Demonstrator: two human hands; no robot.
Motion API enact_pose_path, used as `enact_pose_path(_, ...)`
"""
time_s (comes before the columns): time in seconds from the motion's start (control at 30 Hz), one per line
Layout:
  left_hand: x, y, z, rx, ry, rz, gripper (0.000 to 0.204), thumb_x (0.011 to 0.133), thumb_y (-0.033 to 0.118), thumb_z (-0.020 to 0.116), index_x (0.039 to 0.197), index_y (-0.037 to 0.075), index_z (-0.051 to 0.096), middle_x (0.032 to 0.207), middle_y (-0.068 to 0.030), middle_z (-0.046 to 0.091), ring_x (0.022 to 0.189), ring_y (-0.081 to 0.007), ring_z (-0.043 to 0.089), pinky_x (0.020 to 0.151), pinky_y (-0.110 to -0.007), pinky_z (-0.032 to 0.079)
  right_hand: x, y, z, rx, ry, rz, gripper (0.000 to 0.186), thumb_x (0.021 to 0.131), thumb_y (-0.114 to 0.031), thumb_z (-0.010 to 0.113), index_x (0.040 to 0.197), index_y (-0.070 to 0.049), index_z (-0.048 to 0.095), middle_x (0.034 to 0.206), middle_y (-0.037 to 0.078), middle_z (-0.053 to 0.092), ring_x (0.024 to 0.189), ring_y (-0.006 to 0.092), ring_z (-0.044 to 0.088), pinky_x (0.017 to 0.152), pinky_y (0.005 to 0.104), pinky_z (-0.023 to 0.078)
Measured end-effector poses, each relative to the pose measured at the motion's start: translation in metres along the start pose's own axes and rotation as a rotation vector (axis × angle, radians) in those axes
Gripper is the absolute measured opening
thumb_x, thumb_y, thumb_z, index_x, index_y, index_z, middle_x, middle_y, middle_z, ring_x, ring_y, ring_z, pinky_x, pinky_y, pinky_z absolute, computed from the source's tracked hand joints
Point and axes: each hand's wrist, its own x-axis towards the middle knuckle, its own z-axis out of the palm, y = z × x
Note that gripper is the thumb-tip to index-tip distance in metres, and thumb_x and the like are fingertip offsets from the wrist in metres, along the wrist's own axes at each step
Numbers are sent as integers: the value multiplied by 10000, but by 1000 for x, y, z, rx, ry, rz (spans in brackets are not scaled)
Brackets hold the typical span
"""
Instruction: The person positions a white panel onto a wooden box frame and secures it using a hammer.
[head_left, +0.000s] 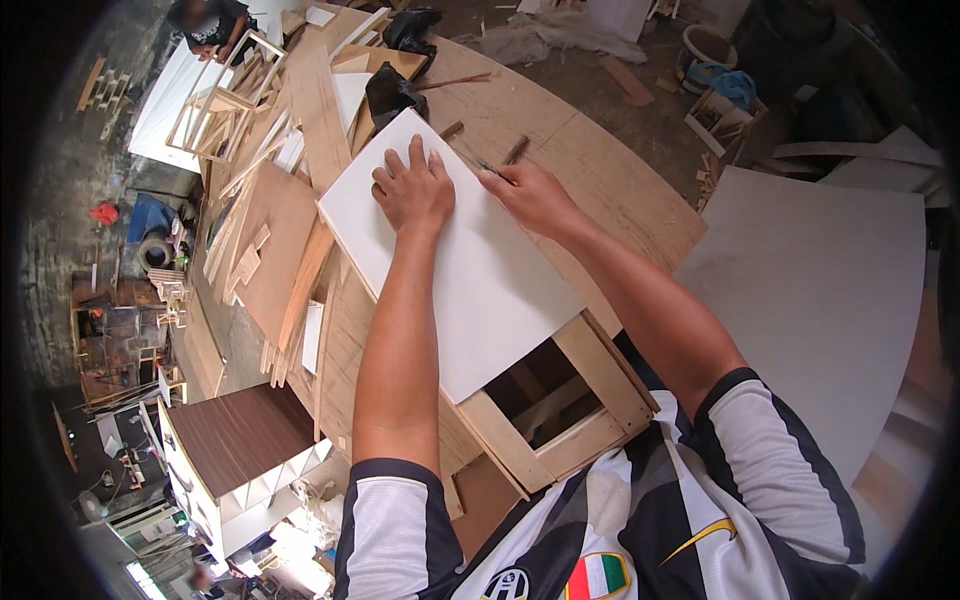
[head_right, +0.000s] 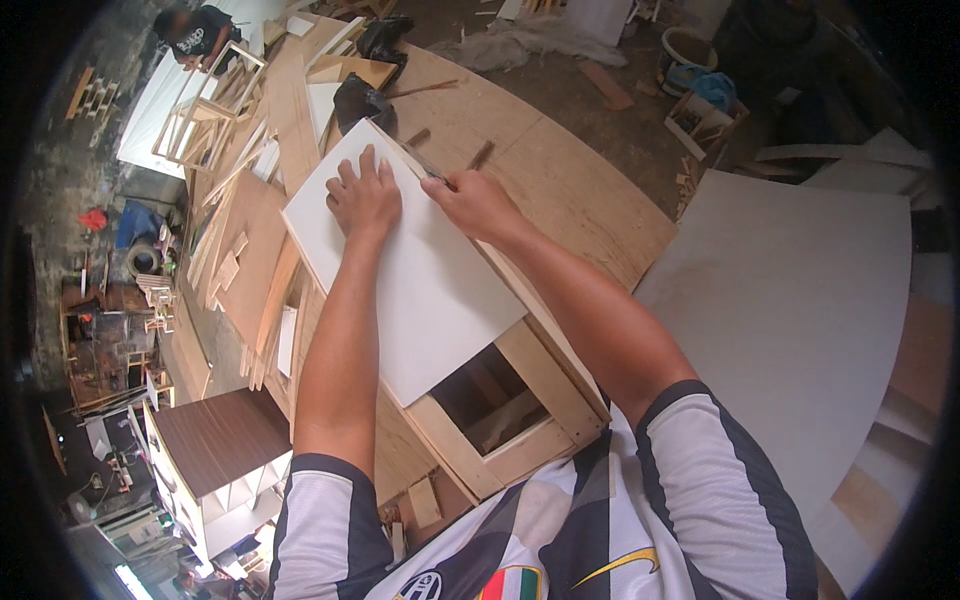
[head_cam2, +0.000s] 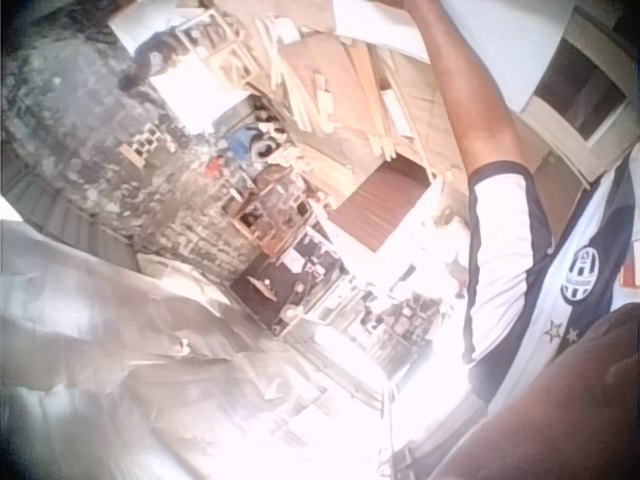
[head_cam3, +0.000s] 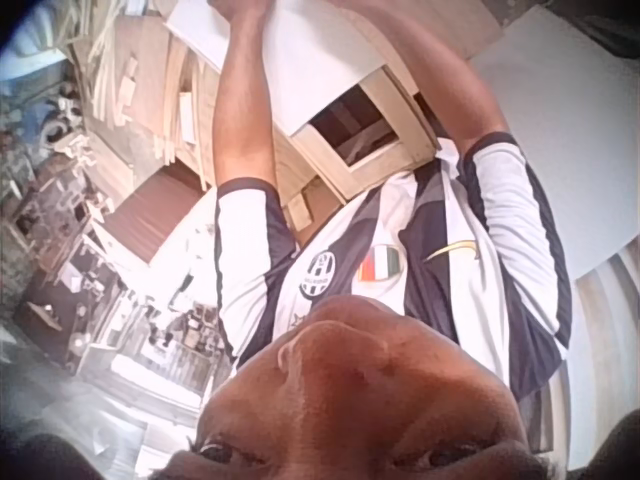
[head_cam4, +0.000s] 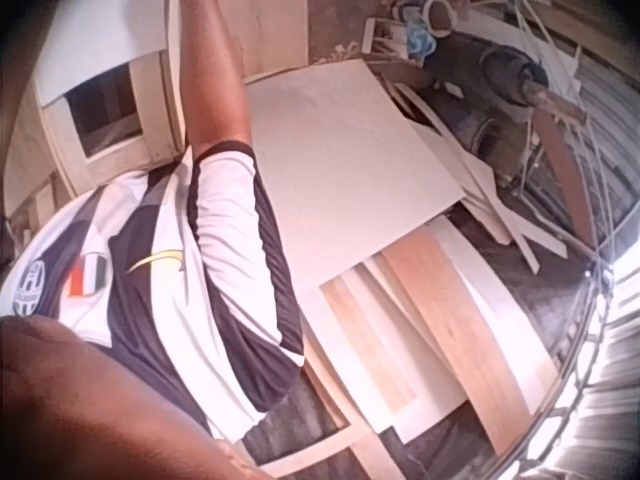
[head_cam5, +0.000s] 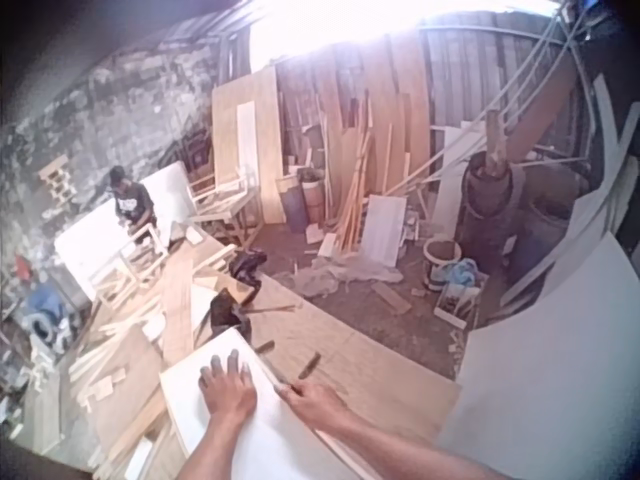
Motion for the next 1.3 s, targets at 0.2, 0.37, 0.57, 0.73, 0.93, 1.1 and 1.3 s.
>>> enact_pose_path(0.2, 1, 0, 1, -13, 9, 12, 544, 1105, 481, 413, 1602, 268, 469, 1578, -160, 444, 1356, -427, 451, 1164, -571, 340, -8, 4, 3, -37, 23, -55, 573, 1020, -553, 615, 1015, 2, 758, 809, 221, 736, 804, 360, 743, 758, 486, 551)
enact_pose_path(0.37, 0, -1, 3, -11, 25, 10, 542, 1104, 483, 413, 1596, 266, 477, 1557, -160, 457, 1327, -425, 466, 1148, -571, 351, -10, -7, -1, -109, -61, 46, 542, 1021, -563, 607, 1028, -47, 772, 886, 206, 761, 893, 375, 753, 812, 500, 556)
enact_pose_path(0.57, 1, 1, 5, 3, 41, 10, 537, 1104, 484, 413, 1589, 266, 486, 1541, -159, 469, 1309, -428, 477, 1136, -570, 366, -12, -8, 1, -179, 17, -15, 529, 1061, -518, 599, 994, -17, 754, 807, 159, 721, 776, 301, 706, 724, 459, 526)
enact_pose_path(0.73, 0, -2, 4, 12, 27, 1, 541, 1108, 488, 403, 1597, 270, 476, 1567, -158, 455, 1346, -430, 460, 1155, -572, 354, -9, -8, 4, -170, 9, -35, 567, 1030, -544, 597, 1029, -3, 768, 949, 266, 752, 965, 433, 739, 850, 523, 553)
enact_pose_path(0.93, 0, 2, -2, -21, -9, -11, 548, 1111, 492, 395, 1614, 282, 456, 1612, -151, 426, 1389, -419, 432, 1189, -569, 322, -4, 27, -1, 25, 68, 68, 592, 1028, -560, 589, 1052, 6, 763, 1014, 288, 747, 1015, 430, 733, 891, 508, 543)
enact_pose_path(1.1, -2, -2, 3, -10, 12, -19, 544, 1112, 488, 394, 1615, 291, 455, 1626, -145, 412, 1403, -405, 421, 1200, -555, 314, -13, 70, -25, -47, 144, 184, 645, 1008, -604, 592, 1128, 12, 738, 1133, 274, 747, 1113, 404, 715, 959, 499, 525)
enact_pose_path(1.3, -3, 4, 1, -25, 26, -55, 525, 1111, 478, 412, 1598, 289, 472, 1647, -131, 405, 1446, -386, 402, 1218, -541, 309, 5, 141, -28, -483, 80, 320, 617, 1025, -565, 572, 1338, -36, 634, 1288, 250, 696, 1205, 426, 668, 998, 528, 532)
